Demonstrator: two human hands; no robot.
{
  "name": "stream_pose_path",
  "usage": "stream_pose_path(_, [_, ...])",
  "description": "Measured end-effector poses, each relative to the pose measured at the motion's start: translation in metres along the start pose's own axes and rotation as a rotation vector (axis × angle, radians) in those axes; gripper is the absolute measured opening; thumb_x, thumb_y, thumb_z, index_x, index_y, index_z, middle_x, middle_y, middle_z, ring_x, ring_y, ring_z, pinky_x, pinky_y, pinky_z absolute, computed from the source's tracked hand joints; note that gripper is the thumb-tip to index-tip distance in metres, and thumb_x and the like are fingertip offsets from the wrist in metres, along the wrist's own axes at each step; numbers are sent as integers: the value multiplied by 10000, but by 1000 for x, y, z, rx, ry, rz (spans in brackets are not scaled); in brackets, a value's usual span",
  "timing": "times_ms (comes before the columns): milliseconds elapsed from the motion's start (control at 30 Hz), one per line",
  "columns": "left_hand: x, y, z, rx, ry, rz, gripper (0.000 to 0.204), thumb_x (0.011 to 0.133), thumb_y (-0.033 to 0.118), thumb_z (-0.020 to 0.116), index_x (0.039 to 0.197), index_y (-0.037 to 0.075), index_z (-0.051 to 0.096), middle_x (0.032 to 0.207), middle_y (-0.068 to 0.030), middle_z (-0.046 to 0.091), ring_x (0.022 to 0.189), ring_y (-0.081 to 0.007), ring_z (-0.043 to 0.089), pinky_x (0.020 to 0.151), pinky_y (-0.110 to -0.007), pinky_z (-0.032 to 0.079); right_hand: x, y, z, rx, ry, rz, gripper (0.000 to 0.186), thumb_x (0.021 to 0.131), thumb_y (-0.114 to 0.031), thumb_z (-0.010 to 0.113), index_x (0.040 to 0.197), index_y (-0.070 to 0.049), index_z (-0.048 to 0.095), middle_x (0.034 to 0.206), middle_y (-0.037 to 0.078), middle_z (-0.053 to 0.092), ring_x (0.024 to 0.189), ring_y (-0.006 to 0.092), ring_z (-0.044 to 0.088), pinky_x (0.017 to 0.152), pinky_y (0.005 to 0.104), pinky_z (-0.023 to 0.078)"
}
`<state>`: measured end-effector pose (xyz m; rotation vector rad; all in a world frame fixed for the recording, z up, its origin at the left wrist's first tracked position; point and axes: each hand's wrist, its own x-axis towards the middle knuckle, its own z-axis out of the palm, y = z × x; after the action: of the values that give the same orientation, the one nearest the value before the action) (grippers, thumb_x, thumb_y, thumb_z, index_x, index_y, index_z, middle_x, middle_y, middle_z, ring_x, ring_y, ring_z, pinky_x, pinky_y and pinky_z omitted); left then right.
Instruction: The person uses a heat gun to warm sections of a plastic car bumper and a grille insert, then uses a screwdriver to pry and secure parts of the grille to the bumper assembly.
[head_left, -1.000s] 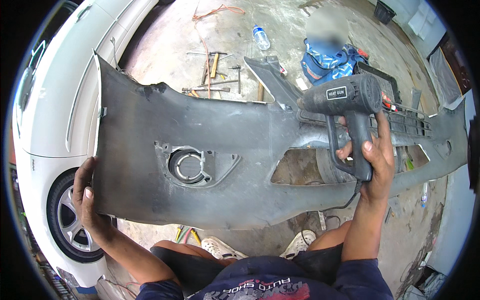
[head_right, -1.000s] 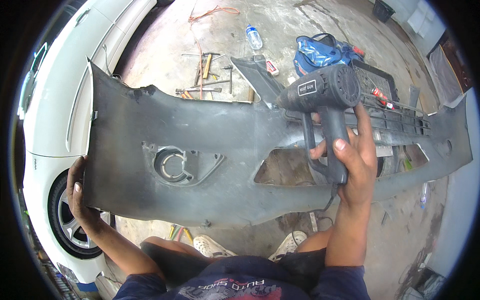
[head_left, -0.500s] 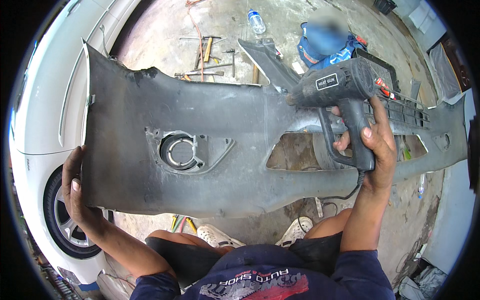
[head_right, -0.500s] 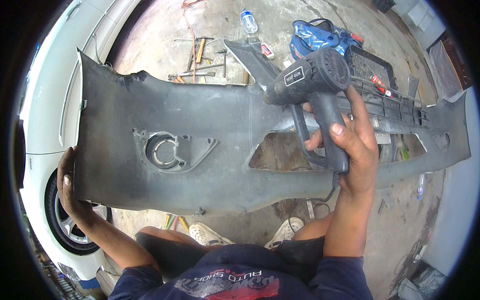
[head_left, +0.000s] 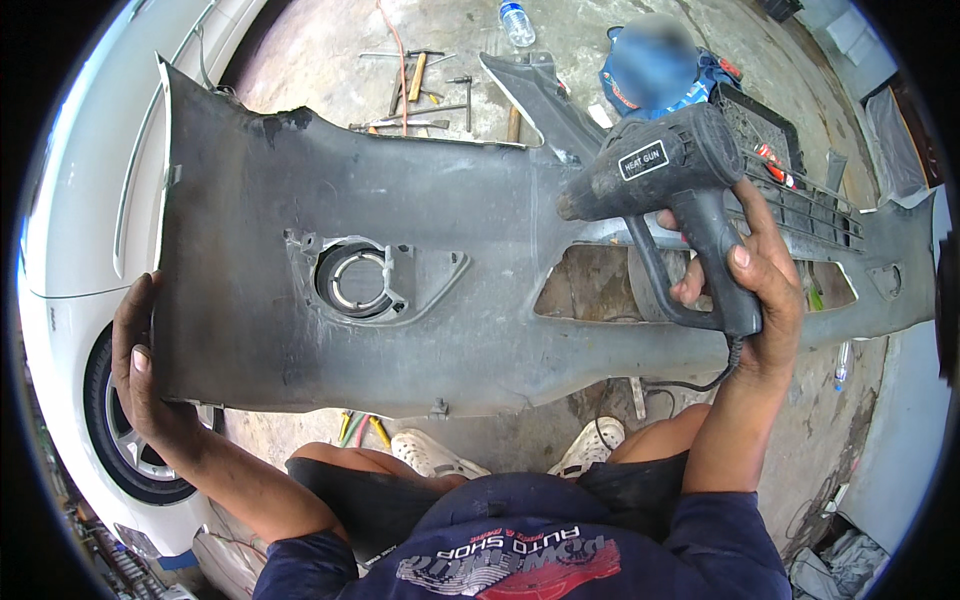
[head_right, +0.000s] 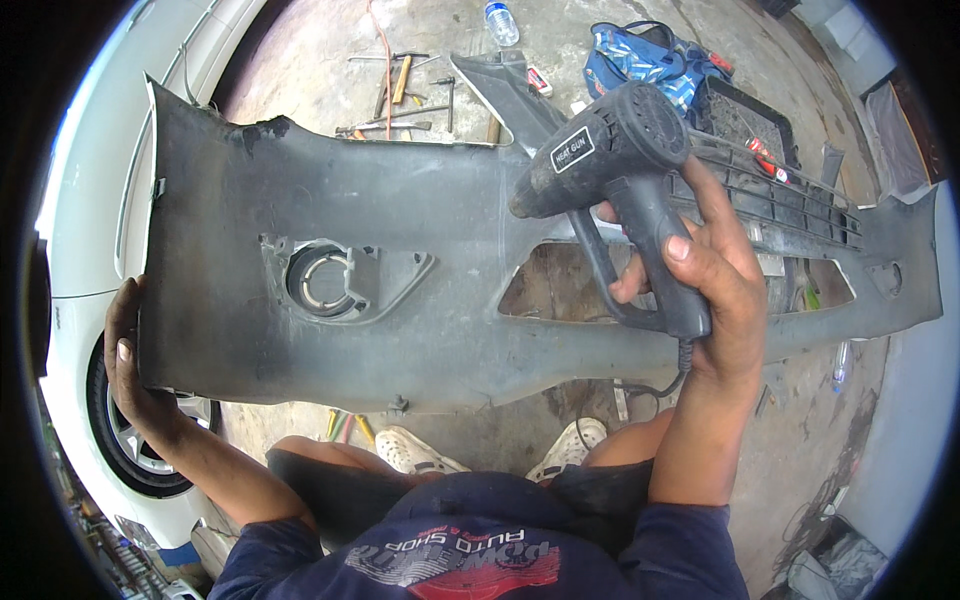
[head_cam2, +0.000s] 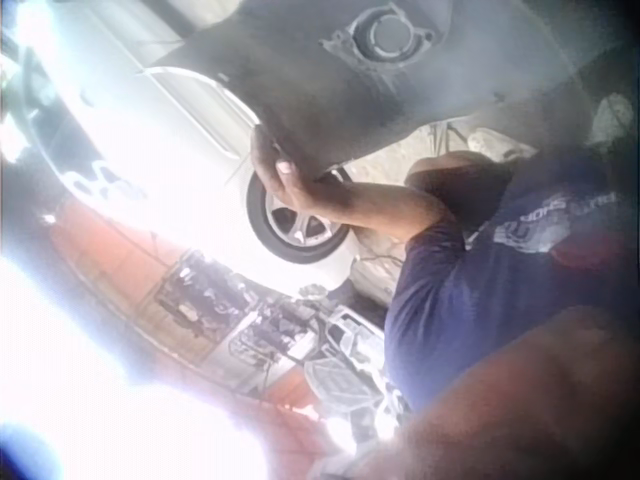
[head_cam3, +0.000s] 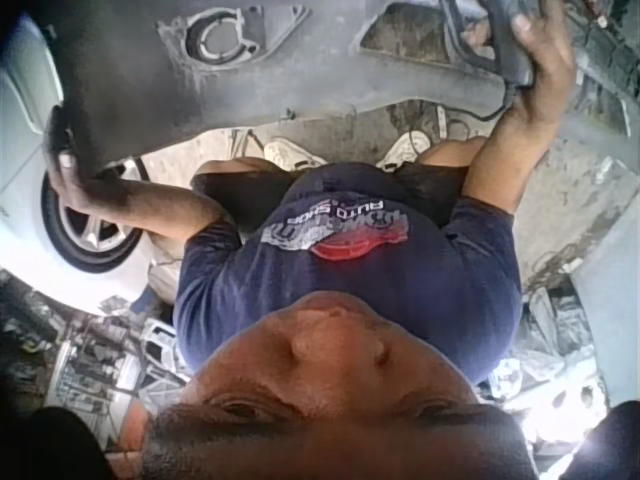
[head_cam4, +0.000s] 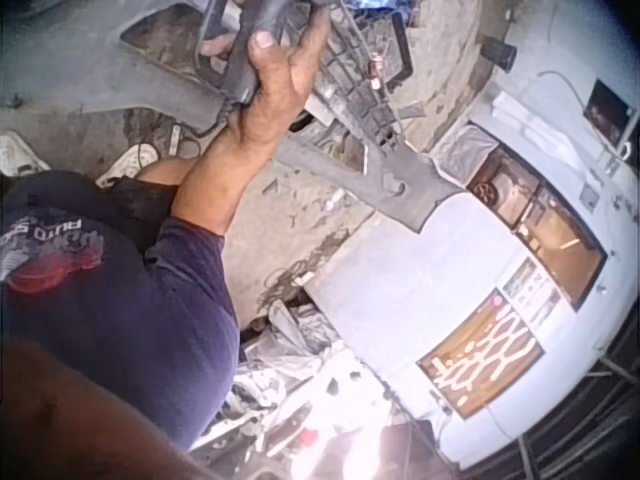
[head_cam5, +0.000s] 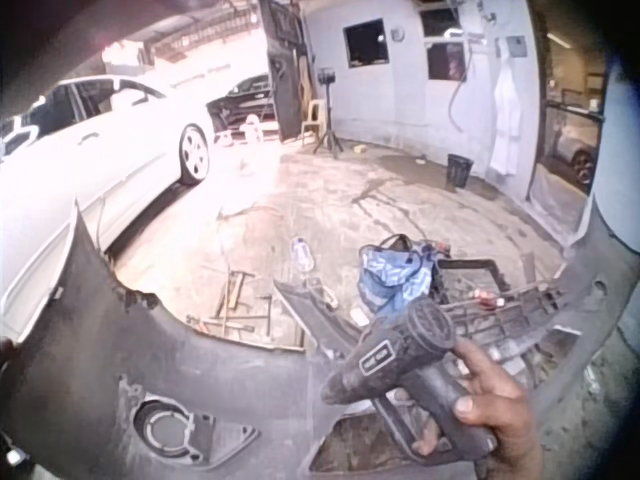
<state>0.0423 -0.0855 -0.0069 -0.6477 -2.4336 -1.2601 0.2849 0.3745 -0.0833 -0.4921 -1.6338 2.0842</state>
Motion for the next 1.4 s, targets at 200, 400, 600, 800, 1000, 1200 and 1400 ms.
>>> stream_pose_path(200, [0,-1,0,17,2,9,818,863,574,612,1464,19,652,1464,-223,664,1396,-357,622,1244,-497,408,-1,-1,3,-18,10,4,995,838,-278,725,1611,153,269,1244,428,657,725,284,752,776,336,602])
stream_pose_path(400, [0,0,-1,1,-13,10,825,867,577,607,1473,18,641,1478,-221,654,1402,-357,616,1239,-497,412,2,5,3,-64,63,-31,998,860,-296,711,1618,156,246,1244,422,662,737,286,742,778,358,607])
stream_pose_path(600, [1,3,-7,8,-79,62,844,896,600,568,1493,5,610,1503,-227,633,1416,-364,601,1221,-504,428,6,9,2,-50,99,-65,936,881,-275,686,1610,149,279,1228,374,694,799,295,756,840,360,592])
stream_pose_path(800, [0,1,-13,57,-146,167,831,965,624,489,1506,1,588,1514,-233,620,1412,-374,600,1215,-517,435,8,14,-2,-71,147,-77,907,901,-256,665,1606,156,270,1216,335,716,827,280,759,806,345,607])
stream_pose_path(1000, [2,-2,-15,54,-179,185,865,990,666,457,1518,-10,567,1531,-244,599,1404,-375,607,1202,-523,458,9,17,-2,-84,173,-61,931,893,-266,696,1612,146,273,1217,330,716,815,270,765,743,347,629])
stream_pose_path(1200, [4,-6,-14,-9,-187,203,846,1008,637,463,1521,-30,552,1534,-263,585,1392,-372,617,1147,-516,522,11,19,-1,-102,181,-85,949,888,-286,721,1610,145,280,1208,324,720,798,264,767,722,348,633])
stream_pose_path(1400, [5,-7,-14,-51,-193,177,859,1005,650,474,1526,-29,547,1525,-263,591,1379,-376,626,1139,-520,531,11,16,-1,-104,162,-59,949,882,-289,722,1607,144,287,1201,332,717,779,261,766,743,338,624])
